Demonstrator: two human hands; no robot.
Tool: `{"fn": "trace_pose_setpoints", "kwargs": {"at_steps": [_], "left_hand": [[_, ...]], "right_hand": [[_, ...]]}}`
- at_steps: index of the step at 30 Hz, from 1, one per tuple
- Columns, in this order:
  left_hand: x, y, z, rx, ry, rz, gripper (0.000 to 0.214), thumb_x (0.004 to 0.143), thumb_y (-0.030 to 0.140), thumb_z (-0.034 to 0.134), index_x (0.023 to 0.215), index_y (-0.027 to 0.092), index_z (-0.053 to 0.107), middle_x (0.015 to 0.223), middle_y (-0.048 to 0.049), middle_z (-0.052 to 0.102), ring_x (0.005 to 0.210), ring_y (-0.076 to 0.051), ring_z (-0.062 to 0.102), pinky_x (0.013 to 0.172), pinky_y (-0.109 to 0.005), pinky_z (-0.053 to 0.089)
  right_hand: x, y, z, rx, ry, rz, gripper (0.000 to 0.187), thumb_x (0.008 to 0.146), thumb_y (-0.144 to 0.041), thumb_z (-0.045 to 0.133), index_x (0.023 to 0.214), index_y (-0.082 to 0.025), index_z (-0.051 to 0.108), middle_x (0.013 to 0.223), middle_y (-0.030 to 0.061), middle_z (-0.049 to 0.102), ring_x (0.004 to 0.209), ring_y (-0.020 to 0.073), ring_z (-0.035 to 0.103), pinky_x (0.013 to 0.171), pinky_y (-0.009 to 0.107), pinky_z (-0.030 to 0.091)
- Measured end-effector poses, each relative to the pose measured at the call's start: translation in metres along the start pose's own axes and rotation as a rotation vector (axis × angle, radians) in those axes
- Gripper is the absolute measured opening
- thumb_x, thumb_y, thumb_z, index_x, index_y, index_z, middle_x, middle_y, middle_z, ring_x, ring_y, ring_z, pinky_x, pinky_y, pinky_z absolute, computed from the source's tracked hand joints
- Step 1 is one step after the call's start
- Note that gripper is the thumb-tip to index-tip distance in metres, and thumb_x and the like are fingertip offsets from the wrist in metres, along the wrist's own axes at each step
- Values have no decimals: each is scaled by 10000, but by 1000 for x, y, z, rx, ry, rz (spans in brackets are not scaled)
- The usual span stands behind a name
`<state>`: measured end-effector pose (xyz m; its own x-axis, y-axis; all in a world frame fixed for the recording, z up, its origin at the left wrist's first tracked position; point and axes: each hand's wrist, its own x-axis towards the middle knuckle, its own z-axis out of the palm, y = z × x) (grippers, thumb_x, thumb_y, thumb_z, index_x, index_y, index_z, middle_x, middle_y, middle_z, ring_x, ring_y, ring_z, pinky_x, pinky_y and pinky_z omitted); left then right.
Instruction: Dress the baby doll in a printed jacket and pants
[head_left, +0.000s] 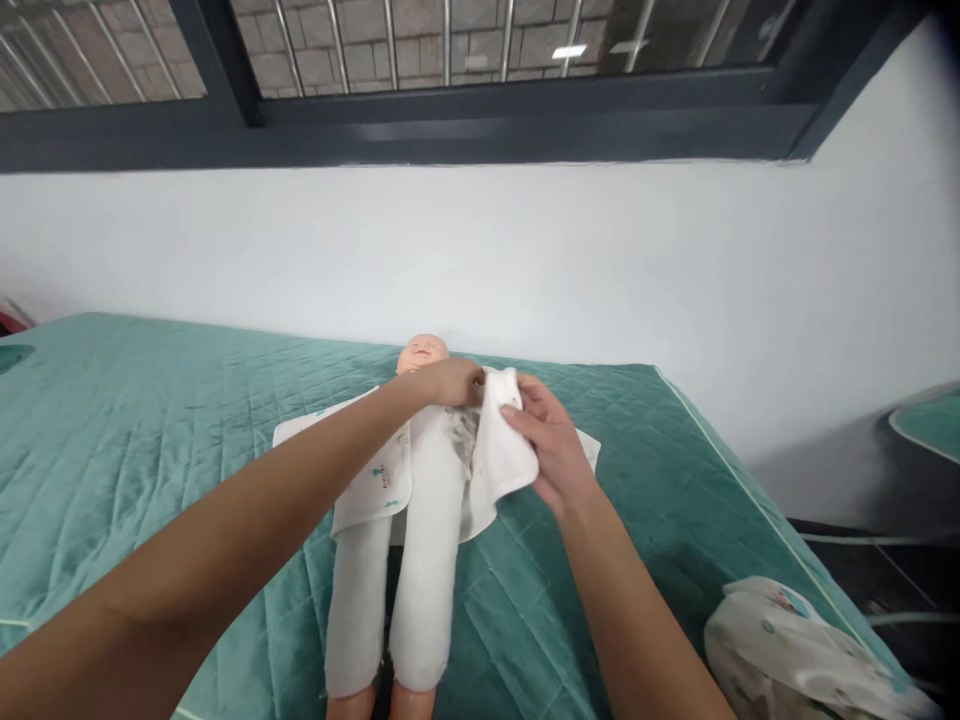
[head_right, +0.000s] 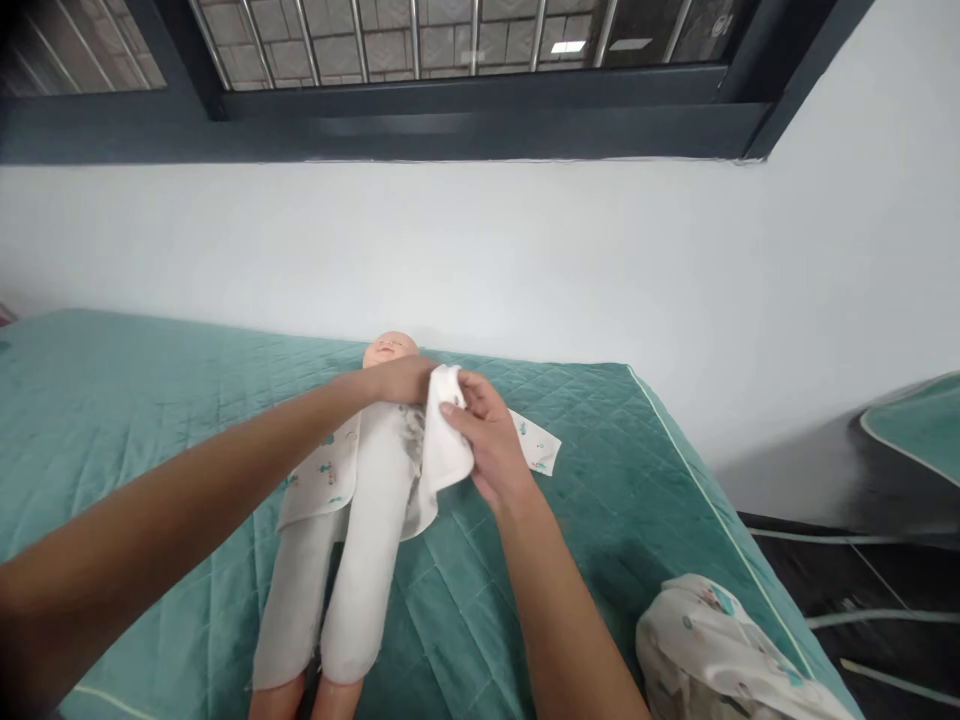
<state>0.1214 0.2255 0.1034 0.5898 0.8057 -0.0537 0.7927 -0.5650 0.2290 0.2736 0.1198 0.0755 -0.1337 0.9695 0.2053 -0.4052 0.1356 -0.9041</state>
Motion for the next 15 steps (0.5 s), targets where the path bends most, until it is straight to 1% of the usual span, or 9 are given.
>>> {"fn": "trace_pose_setpoints", "kwargs": {"at_steps": [1,2,4,5,7,9,11,13,15], "left_hand": [[-4,-7,-6,-51,18,-11,310,889,367,505,1031,172,702,1048,-73,744,903,-192,680,778,-264,500],[-8,-13,-11,-116,42,-39,388,945,392,396,1055,165,689,1065,-75,743,925,-181,679,786,-253,500],[-16,-17,-18,-271,77,-110,551,980,490,251,1107,148,664,1078,-90,737,948,-181,676,789,-254,502],[-20,-17,-20,-338,69,-129,586,966,552,260,1142,153,651,1081,-88,735,946,-184,675,785,-256,501],[-24,-12,-21,-382,-11,-105,585,873,626,458,1223,185,620,1119,-68,719,946,-188,667,775,-252,492],[-25,-6,-21,-277,-116,-31,658,761,561,646,1310,208,568,1183,-60,689,952,-192,656,749,-247,479],[-22,-2,-20,-159,-156,19,675,731,448,686,1348,215,541,1197,-59,673,943,-195,650,716,-249,466],[-19,-4,-19,-90,-100,19,554,775,342,617,1316,235,570,1153,-44,685,938,-196,647,723,-261,460],[-17,-9,-19,-58,31,-23,436,814,263,537,1242,240,620,1089,-37,701,961,-199,644,786,-278,463]], "right_hand": [[-2,3,6,-58,-56,-6,401,747,-304,755,1124,-267,625,1261,26,657,1088,217,644,874,334,550],[-4,6,12,-125,-116,-9,419,764,-300,735,1168,-274,625,1311,27,635,1128,225,631,888,342,549],[-8,13,23,-281,-223,9,444,807,-284,677,1247,-284,615,1308,29,640,1070,224,651,849,355,563],[-11,17,27,-369,-258,22,449,827,-267,641,1275,-287,609,1286,28,653,985,212,670,805,357,569],[-15,22,35,-544,-284,7,457,849,-222,580,1301,-290,605,1280,21,661,842,182,670,754,356,566],[-20,25,42,-710,-289,-64,451,856,-193,548,1290,-295,621,1356,8,623,833,170,667,798,365,558],[-24,25,47,-867,-303,-138,431,875,-198,534,1283,-300,629,1434,3,568,881,175,677,856,377,547],[-29,24,51,-1026,-329,-200,415,905,-212,501,1295,-293,618,1491,16,511,929,194,689,856,390,546],[-34,22,55,-1167,-364,-266,422,930,-207,448,1321,-277,591,1534,36,456,985,219,695,818,398,554]]}}
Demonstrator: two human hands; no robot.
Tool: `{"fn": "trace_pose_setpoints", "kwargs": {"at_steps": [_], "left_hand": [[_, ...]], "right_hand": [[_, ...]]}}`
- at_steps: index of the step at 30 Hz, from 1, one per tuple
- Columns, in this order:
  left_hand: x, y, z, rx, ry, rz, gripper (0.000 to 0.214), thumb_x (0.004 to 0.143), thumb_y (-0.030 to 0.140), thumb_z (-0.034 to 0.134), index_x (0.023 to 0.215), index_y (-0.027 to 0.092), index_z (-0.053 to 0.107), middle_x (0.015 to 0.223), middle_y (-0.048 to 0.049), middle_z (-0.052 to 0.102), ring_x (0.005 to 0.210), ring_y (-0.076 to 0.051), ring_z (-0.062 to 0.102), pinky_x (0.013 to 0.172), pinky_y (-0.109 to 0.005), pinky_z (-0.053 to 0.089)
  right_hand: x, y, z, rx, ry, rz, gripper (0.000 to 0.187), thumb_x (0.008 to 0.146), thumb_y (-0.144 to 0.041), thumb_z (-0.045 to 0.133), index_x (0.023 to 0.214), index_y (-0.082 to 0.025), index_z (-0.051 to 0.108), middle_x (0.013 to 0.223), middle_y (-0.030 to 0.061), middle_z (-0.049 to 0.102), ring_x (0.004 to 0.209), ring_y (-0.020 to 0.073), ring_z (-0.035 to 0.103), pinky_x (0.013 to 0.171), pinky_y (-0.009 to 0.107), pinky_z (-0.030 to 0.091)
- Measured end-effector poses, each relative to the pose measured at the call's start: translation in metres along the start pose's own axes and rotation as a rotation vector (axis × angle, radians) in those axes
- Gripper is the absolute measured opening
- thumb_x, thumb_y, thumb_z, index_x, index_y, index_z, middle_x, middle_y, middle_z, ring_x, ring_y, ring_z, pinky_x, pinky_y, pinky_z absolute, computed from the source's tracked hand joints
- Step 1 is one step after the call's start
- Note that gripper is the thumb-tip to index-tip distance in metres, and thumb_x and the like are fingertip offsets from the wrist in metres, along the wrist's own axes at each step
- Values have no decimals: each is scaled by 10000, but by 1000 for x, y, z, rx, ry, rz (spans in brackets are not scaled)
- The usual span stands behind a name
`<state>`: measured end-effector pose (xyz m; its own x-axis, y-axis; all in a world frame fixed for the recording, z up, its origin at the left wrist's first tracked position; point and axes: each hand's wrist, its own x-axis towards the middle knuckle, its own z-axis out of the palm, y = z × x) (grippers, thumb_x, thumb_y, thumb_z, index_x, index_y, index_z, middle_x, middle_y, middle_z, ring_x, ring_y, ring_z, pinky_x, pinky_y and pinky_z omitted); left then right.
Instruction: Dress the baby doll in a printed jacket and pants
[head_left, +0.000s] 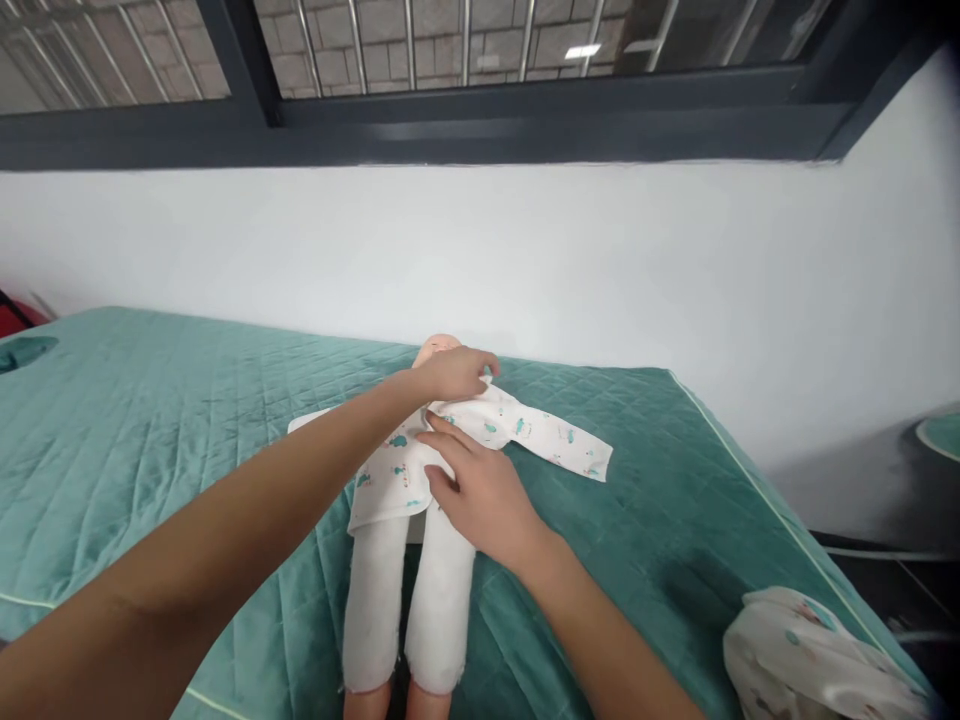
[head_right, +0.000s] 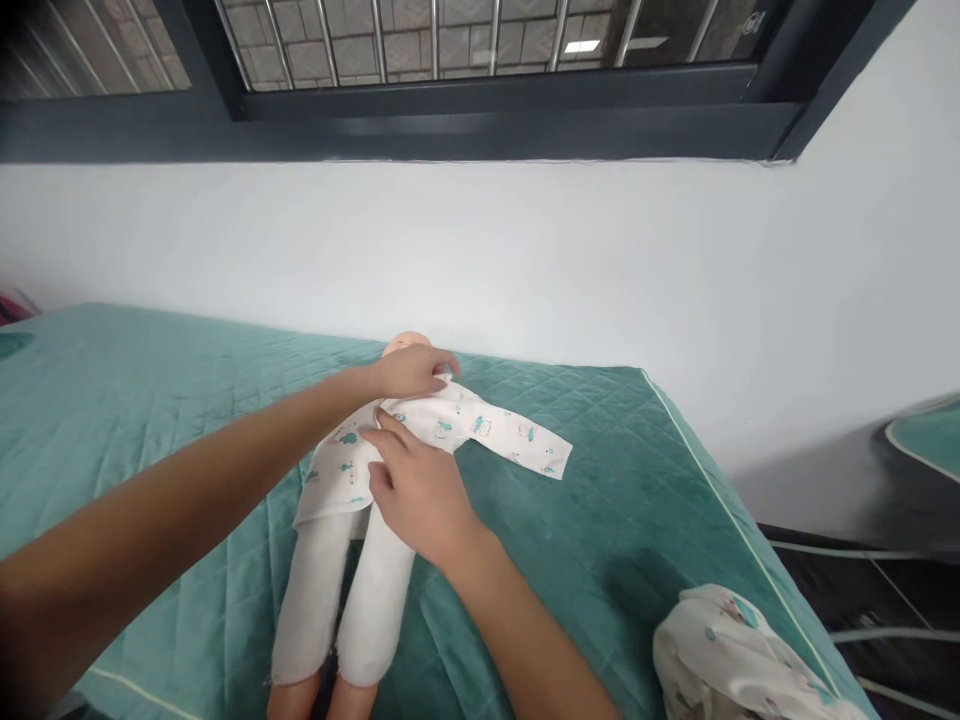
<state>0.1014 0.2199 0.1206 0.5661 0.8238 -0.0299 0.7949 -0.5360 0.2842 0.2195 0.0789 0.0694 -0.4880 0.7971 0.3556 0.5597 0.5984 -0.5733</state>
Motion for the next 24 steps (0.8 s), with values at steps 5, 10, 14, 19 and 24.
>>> {"fn": "trace_pose_setpoints", "kwargs": {"at_steps": [5,10,14,19,24], "left_hand": [[-10,-16,1,67,230,-196,349,847,169,460,1142,217,639,1083,-60,695,995,-221,626,827,-322,477],[-38,-32,7,192,413,-293,314,861,113,450,1104,194,632,1154,-109,637,1101,-262,577,823,-345,492],[-85,-46,29,-52,589,-366,289,890,141,434,1092,224,625,1124,-59,662,1011,-201,613,896,-337,490],[-163,-57,85,-461,694,-461,206,911,253,462,1038,209,618,1002,-44,700,927,-181,638,888,-337,514],[-203,-67,124,-754,649,-450,239,916,316,486,1084,196,607,1076,-71,700,986,-191,655,921,-364,522]], "right_hand": [[-6,-10,-3,-130,-68,-95,509,903,-95,383,1357,-263,540,1545,31,441,1142,247,660,816,395,567],[-8,-16,-13,-78,-147,-154,440,926,-120,433,1292,-307,591,1486,-18,518,1171,236,646,881,403,561],[-2,-12,-15,81,-1,-152,301,974,-267,502,1248,-302,620,1374,-9,618,1223,205,607,991,391,528],[3,2,6,-130,31,-214,560,897,-426,648,1407,-231,524,1591,79,361,1497,297,268,1214,564,253],[-11,9,17,-169,-40,-234,490,985,-254,460,1474,-274,452,1595,46,351,1495,233,291,1236,559,190]]}}
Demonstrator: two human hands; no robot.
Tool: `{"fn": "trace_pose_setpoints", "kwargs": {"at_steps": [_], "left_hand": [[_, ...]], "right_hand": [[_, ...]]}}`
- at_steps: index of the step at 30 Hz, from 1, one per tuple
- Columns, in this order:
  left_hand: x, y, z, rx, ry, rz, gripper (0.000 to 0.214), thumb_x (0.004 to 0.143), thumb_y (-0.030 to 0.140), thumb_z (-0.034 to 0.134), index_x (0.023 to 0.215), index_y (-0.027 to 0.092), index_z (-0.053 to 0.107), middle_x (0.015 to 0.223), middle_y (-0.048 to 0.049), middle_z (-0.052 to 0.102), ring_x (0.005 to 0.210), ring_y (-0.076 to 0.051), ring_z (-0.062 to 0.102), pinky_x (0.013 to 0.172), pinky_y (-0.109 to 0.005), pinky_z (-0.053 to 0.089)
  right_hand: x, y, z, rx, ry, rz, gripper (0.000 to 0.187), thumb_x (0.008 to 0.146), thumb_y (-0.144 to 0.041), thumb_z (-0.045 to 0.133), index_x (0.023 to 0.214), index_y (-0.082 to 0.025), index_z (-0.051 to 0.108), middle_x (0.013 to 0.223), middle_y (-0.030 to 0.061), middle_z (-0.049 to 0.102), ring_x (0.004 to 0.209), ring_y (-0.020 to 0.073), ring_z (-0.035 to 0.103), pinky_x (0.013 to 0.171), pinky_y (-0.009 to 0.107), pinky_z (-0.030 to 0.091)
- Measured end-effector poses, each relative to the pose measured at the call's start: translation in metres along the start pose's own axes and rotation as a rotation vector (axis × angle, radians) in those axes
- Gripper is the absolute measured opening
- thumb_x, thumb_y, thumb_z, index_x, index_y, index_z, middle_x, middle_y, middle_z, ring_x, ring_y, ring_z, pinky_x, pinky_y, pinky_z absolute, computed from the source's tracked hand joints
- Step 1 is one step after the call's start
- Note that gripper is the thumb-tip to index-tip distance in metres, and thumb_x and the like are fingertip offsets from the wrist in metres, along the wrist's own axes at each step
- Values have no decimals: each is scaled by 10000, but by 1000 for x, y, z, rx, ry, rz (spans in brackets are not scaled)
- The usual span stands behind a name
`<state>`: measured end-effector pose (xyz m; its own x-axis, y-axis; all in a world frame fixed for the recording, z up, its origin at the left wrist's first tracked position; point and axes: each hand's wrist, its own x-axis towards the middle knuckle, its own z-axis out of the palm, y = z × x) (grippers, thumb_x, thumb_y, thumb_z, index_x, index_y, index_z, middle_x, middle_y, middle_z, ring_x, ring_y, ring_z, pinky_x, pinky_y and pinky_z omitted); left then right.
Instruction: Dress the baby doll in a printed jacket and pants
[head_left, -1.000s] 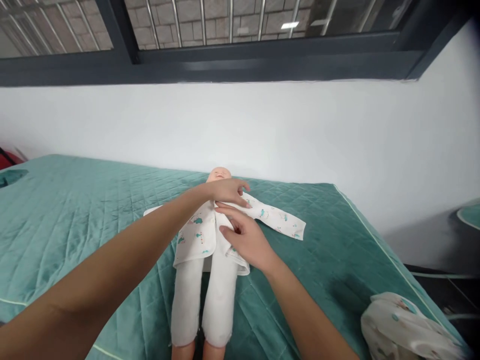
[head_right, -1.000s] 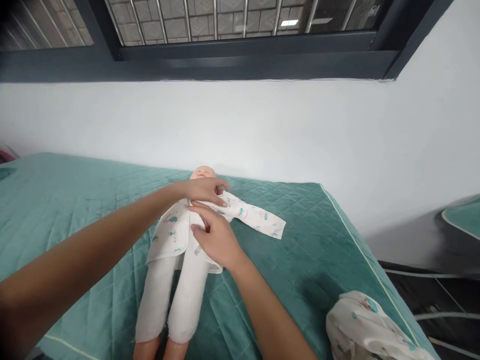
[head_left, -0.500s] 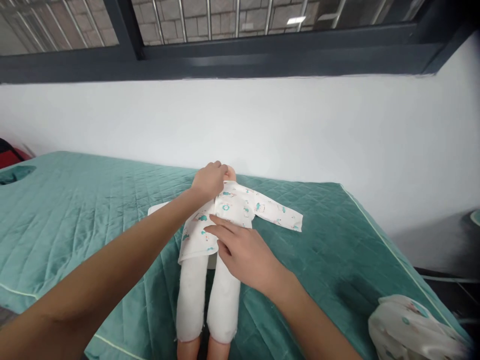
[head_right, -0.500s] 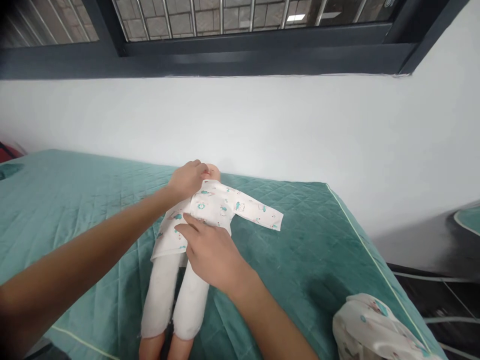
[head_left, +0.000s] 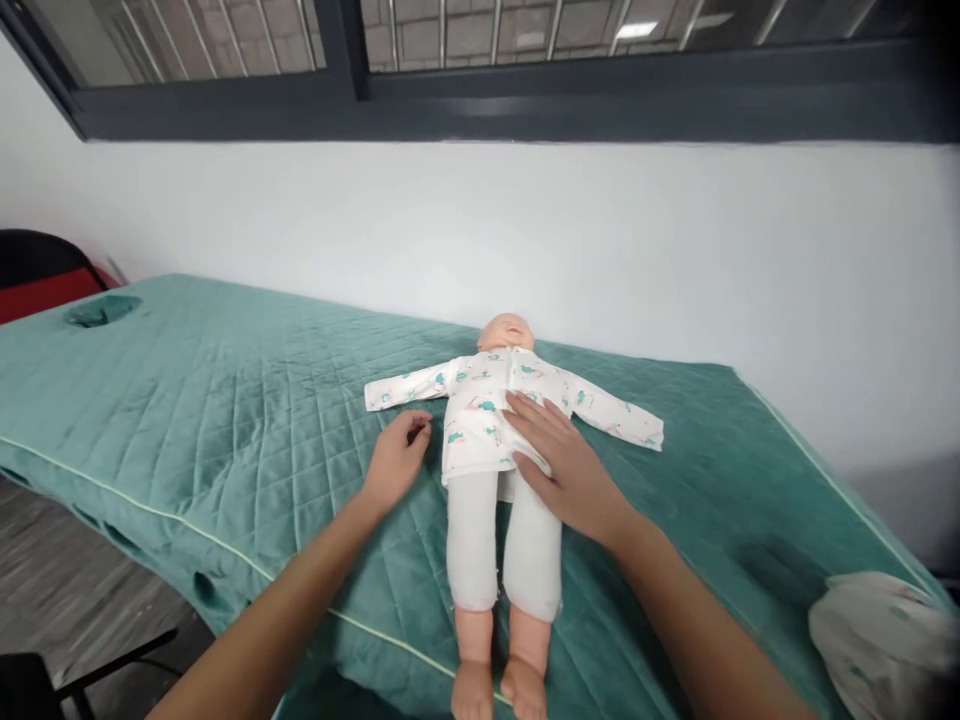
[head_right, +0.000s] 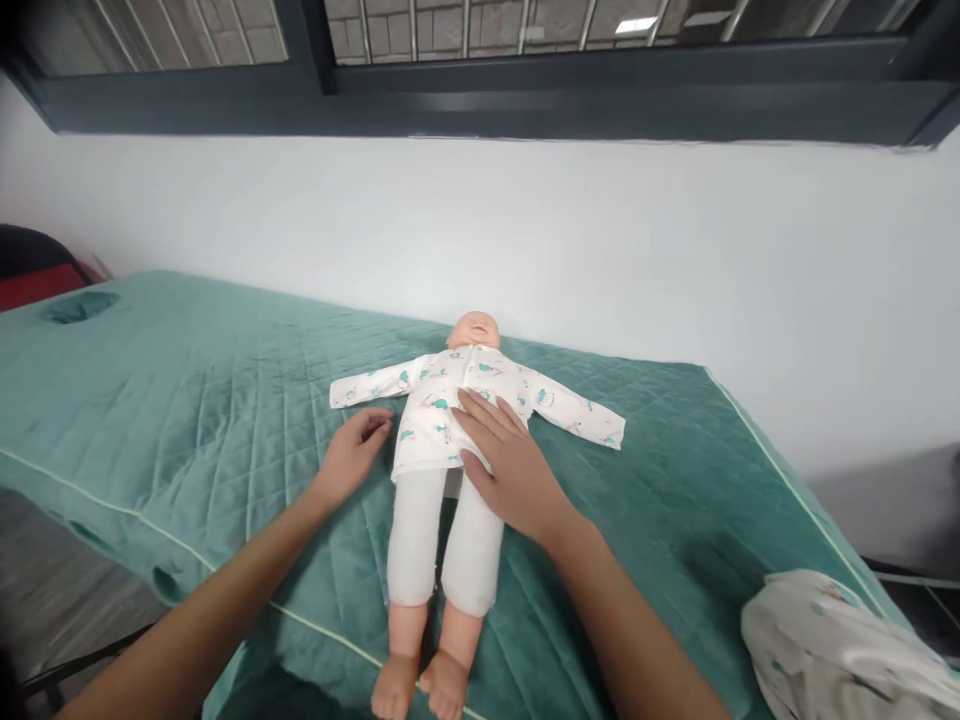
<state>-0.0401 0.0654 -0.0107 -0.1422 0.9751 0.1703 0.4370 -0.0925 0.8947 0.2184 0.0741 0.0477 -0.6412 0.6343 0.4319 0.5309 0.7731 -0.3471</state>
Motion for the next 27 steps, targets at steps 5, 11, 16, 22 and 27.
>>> {"fn": "trace_pose_setpoints", "kwargs": {"at_steps": [5,11,16,22,27], "left_hand": [[1,-7,-8,-45,36,-6,268,932,312,443,1135,191,570,1146,-99,677,1038,-201,662,876,-363,559],[26,-17,-37,659,112,222,568,877,146,446,1441,213,430,1533,-112,438,1434,-289,370,1176,-504,318],[57,-31,-56,916,-6,185,583,916,113,316,1482,209,411,1443,-137,536,1307,-315,486,1061,-498,399],[65,-35,-55,974,58,159,578,932,120,272,1494,150,402,1467,-180,496,1322,-363,452,1016,-542,408],[43,-29,-46,839,159,213,542,883,94,368,1408,137,496,1458,-158,498,1409,-330,363,1111,-502,366]], "right_hand": [[-21,-14,-7,194,64,36,458,965,-227,493,1412,-316,532,1529,27,463,1473,236,339,1237,576,161],[-29,5,6,667,744,712,277,823,-300,706,1097,-256,704,1297,45,651,1298,214,547,1191,426,351],[-27,49,6,1058,818,1060,46,824,-210,602,817,-190,642,970,101,726,1020,208,705,972,353,580],[-17,70,-1,1552,755,1083,201,882,-196,497,1028,-134,621,1138,159,688,1092,201,687,900,315,614],[-11,93,-8,1581,920,1090,153,885,-161,484,954,-154,621,976,93,717,989,175,710,847,298,626]]}}
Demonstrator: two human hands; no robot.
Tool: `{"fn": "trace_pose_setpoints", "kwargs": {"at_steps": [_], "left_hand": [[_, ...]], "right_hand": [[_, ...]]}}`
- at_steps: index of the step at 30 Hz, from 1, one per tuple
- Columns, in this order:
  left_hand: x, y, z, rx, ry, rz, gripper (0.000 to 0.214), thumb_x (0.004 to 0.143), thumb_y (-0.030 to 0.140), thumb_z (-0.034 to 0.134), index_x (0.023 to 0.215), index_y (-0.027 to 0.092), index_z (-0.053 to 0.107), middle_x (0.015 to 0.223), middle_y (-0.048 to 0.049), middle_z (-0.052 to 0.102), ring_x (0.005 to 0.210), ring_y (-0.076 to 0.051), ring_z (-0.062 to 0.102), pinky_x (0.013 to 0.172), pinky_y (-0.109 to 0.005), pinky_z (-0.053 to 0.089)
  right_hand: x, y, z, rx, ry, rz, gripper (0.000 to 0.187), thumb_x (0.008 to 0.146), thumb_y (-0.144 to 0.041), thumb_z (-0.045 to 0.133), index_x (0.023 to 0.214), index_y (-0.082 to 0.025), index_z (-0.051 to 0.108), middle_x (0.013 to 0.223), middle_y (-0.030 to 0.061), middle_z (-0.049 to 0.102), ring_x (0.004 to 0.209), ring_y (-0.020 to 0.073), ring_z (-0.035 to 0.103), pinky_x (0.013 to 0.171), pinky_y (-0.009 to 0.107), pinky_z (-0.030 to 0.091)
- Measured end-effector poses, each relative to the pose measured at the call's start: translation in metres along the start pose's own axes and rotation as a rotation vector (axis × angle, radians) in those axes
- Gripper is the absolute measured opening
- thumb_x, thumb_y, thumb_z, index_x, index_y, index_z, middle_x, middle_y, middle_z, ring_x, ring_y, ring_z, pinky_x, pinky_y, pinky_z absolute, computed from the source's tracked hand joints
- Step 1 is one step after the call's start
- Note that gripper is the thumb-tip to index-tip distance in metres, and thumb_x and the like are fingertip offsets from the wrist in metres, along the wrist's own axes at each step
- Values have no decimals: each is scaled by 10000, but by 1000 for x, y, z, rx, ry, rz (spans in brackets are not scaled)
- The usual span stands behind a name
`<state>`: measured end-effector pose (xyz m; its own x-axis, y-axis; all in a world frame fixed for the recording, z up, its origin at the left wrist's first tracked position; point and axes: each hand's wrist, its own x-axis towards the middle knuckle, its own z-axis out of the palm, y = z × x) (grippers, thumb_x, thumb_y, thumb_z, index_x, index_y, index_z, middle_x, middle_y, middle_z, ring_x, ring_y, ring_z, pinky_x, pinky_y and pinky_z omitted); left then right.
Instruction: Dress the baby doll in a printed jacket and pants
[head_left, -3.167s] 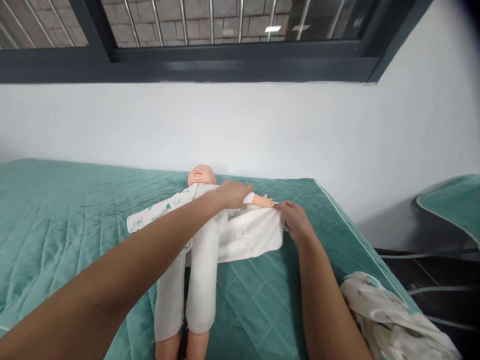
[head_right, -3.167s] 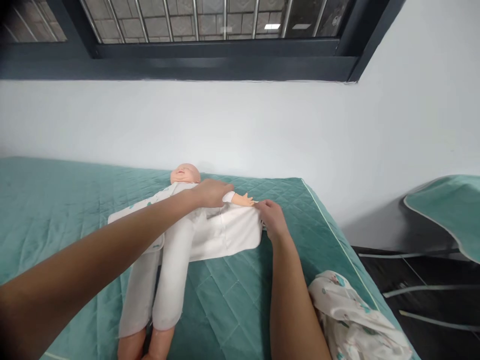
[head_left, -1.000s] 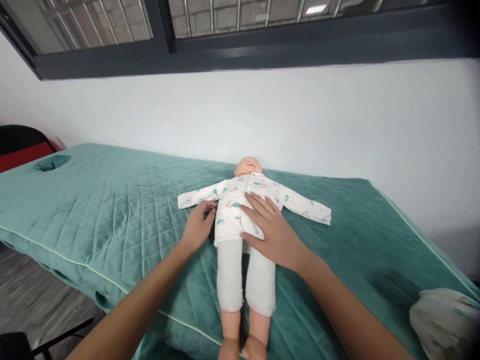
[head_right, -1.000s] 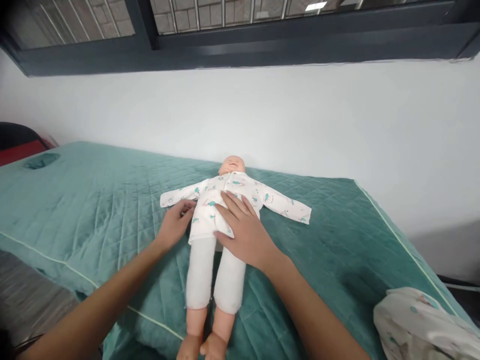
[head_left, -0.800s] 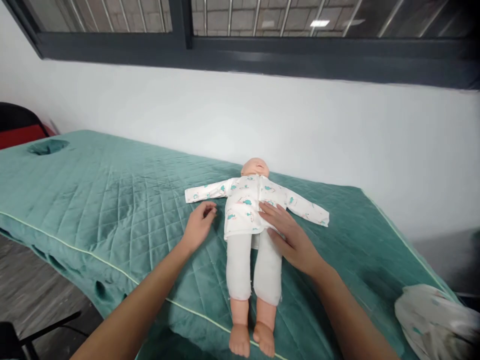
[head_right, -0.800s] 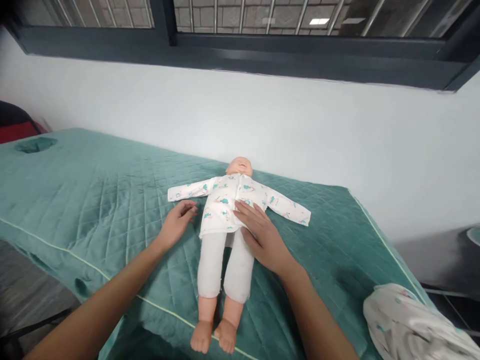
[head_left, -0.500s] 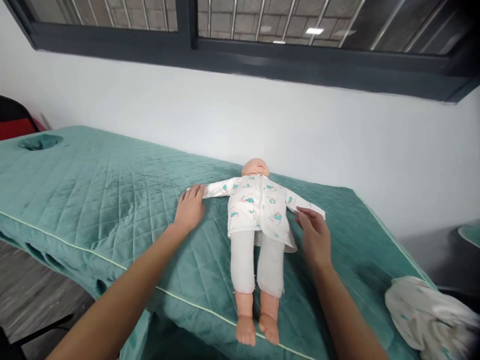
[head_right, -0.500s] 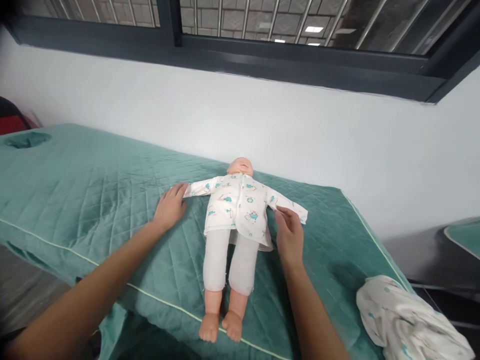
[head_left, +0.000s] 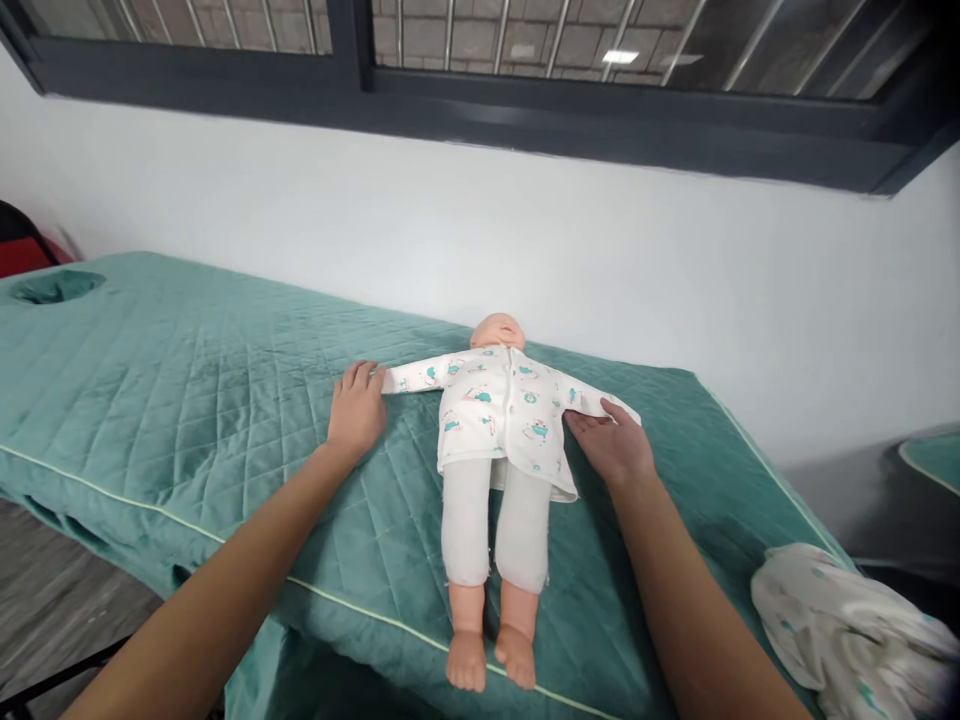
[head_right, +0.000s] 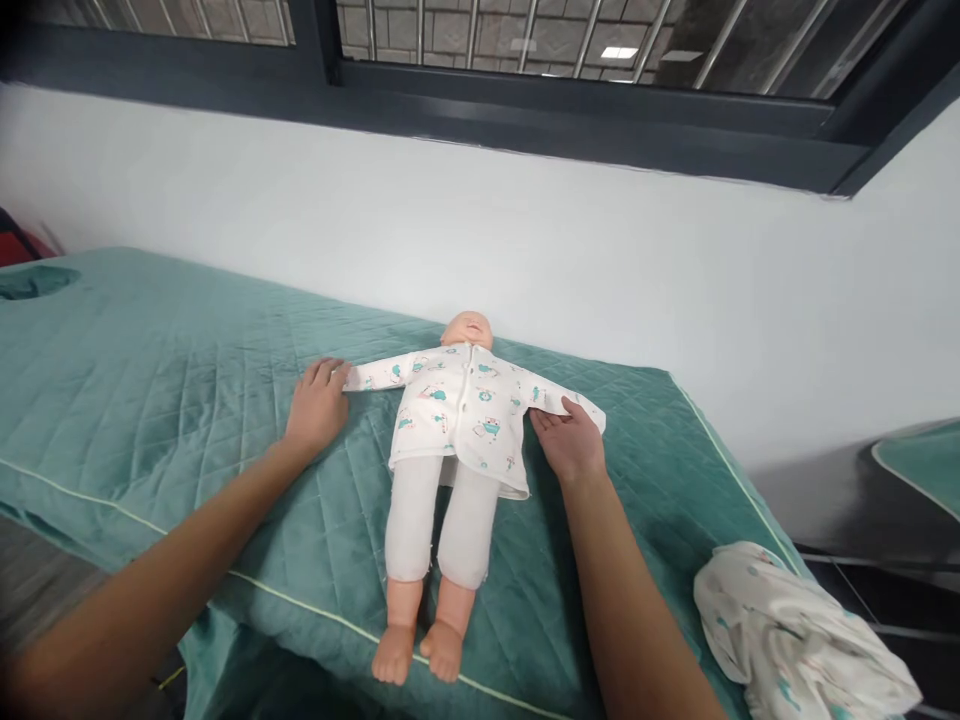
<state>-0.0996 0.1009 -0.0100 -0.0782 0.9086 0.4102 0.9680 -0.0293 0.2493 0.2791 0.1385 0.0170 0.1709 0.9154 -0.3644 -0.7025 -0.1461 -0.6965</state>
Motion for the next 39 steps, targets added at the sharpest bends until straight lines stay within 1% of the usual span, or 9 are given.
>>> {"fn": "trace_pose_setpoints", "kwargs": {"at_steps": [3,5,8,13,17,23,31,35,39], "left_hand": [[-17,19,0,-309,78,-22,452,867,102,407,1269,177,600,1343,-118,586,1303,-268,487,1114,-436,394],[-28,38,1,-629,73,-171,348,881,167,452,1175,174,639,1233,-112,649,1178,-248,584,1055,-418,450],[-38,70,-2,-1163,-87,-452,313,885,359,575,1109,159,665,1112,-105,713,1024,-239,666,967,-403,503],[-23,107,-10,-1747,-424,-649,443,837,498,681,1057,115,710,1102,-142,743,1012,-262,698,938,-380,545],[0,115,3,-1885,-462,-819,418,834,438,706,1103,117,699,1086,-136,756,996,-263,720,924,-386,577],[32,122,20,-1955,-541,-710,336,852,288,685,1136,108,691,1077,-121,763,962,-244,736,936,-376,585],[65,146,50,-2043,-672,-673,382,869,299,653,1200,109,660,1106,-121,755,1020,-254,724,967,-395,571],[61,136,51,-2086,-605,-724,381,886,392,626,1152,122,661,1113,-132,745,1076,-291,700,970,-432,567],[68,116,50,-2140,-390,-881,329,910,389,592,1077,108,632,1091,-164,719,1064,-277,697,925,-395,588]], "right_hand": [[3,-4,-6,25,-23,-12,135,886,-155,484,924,-170,613,951,79,724,992,179,709,853,322,628],[-1,-4,-10,-7,-52,4,154,890,-146,475,939,-175,617,985,93,730,1023,197,705,860,344,629],[-11,0,-12,-138,-54,36,161,898,-149,488,965,-175,632,1027,128,736,1040,211,703,846,327,631],[-25,22,-1,-353,-156,-49,55,847,-191,614,869,-212,660,931,75,753,956,205,719,862,310,616],[-29,40,14,-363,-238,-107,135,746,-221,740,856,-206,662,903,42,758,932,239,722,844,346,610],[-23,27,22,-241,-319,-75,324,684,-210,765,988,-195,654,919,43,768,919,274,731,796,406,617],[1,5,15,-101,-257,-34,233,788,-171,623,1018,-188,660,869,43,757,901,260,728,816,422,616],[12,-1,3,48,-187,24,135,868,-190,551,977,-193,630,825,37,720,831,216,718,763,372,630],[18,-9,-6,96,-211,10,135,914,-231,503,997,-197,604,877,48,694,791,191,704,692,346,631]]}}
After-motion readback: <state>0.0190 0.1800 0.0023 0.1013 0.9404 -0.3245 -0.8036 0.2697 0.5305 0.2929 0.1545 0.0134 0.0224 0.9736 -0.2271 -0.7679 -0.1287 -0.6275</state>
